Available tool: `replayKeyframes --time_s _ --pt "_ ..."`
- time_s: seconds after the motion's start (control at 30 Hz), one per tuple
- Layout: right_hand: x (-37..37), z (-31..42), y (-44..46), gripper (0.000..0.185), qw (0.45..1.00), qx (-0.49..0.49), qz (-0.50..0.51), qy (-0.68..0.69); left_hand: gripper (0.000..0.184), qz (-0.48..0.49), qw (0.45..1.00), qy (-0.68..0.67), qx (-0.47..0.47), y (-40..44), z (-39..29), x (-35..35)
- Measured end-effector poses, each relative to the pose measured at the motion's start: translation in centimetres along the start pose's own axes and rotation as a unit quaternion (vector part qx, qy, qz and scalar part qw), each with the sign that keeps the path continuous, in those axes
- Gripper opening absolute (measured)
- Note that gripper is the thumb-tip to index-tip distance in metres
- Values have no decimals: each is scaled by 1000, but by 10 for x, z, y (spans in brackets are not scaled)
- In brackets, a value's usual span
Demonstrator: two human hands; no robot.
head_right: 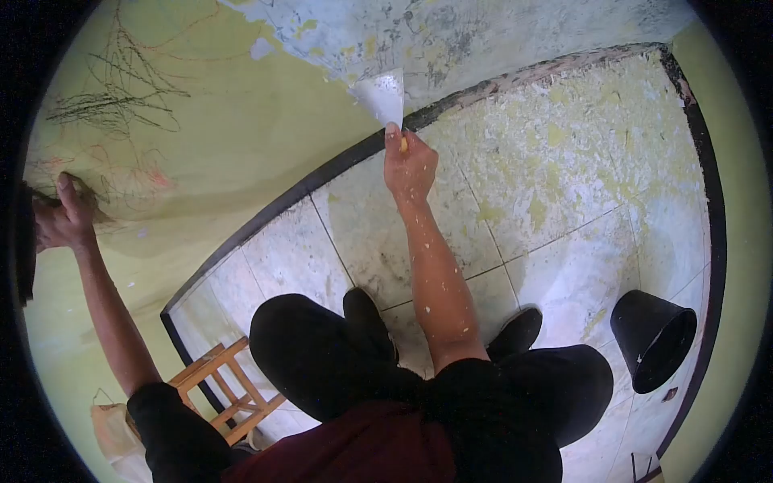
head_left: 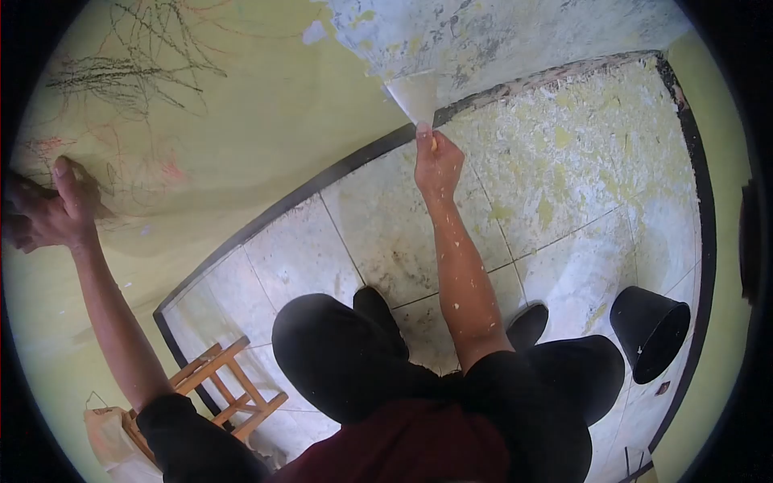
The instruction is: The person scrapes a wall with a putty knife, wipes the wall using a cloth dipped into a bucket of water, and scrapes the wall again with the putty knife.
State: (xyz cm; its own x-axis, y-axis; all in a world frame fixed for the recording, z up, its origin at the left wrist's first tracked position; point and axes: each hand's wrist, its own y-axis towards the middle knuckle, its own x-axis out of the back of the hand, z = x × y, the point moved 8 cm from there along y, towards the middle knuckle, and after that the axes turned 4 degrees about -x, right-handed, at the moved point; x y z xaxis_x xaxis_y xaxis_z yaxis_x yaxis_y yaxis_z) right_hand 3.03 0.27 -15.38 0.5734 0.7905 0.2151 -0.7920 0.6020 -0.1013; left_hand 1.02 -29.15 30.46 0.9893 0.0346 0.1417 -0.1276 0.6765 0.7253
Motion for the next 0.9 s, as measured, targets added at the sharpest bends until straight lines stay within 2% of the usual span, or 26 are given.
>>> replayKeyframes --time_s 0.07,0.17,0.27,0.37,0.47,0.57,0.63,0.7,0.73,0.77,0.8,0.9 --pt "-2 -2 0 51 1000 -7 21 10 84 -13 998 -44 -30 1 2 -1" --pt "-5 9 1 49 999 31 -5 28 83 -32 999 0 -34 1 3 7" --pt "-9 7 3 47 1000 -13 23 10 83 -20 999 7 -42 0 -2 1" --pt "0 -2 -2 46 1000 -19 9 3 82 -28 998 15 -47 3 0 1" --pt "-7 26 4 45 998 61 -13 3 82 -28 998 27 -48 -1 1 4" --pt "-4 44 3 44 998 56 3 -6 81 -26 998 27 -48 1 0 -1" --pt "1 20 -5 44 997 55 -8 46 81 -33 997 38 -53 4 1 2" --pt "0 -6 -5 44 1000 -23 -6 -18 81 -39 996 51 -56 5 2 3" --pt "-1 1 -5 45 1000 -14 -10 -2 81 -42 995 72 -60 7 2 3" --pt "-3 6 -4 45 1000 -21 -5 -6 81 -35 997 34 -60 0 5 3" --pt "-4 14 0 45 1000 -10 3 16 82 -28 998 -4 -60 -7 7 2" --pt "-1 21 -5 47 999 41 3 22 84 -12 999 32 -10 -6 20 -1"
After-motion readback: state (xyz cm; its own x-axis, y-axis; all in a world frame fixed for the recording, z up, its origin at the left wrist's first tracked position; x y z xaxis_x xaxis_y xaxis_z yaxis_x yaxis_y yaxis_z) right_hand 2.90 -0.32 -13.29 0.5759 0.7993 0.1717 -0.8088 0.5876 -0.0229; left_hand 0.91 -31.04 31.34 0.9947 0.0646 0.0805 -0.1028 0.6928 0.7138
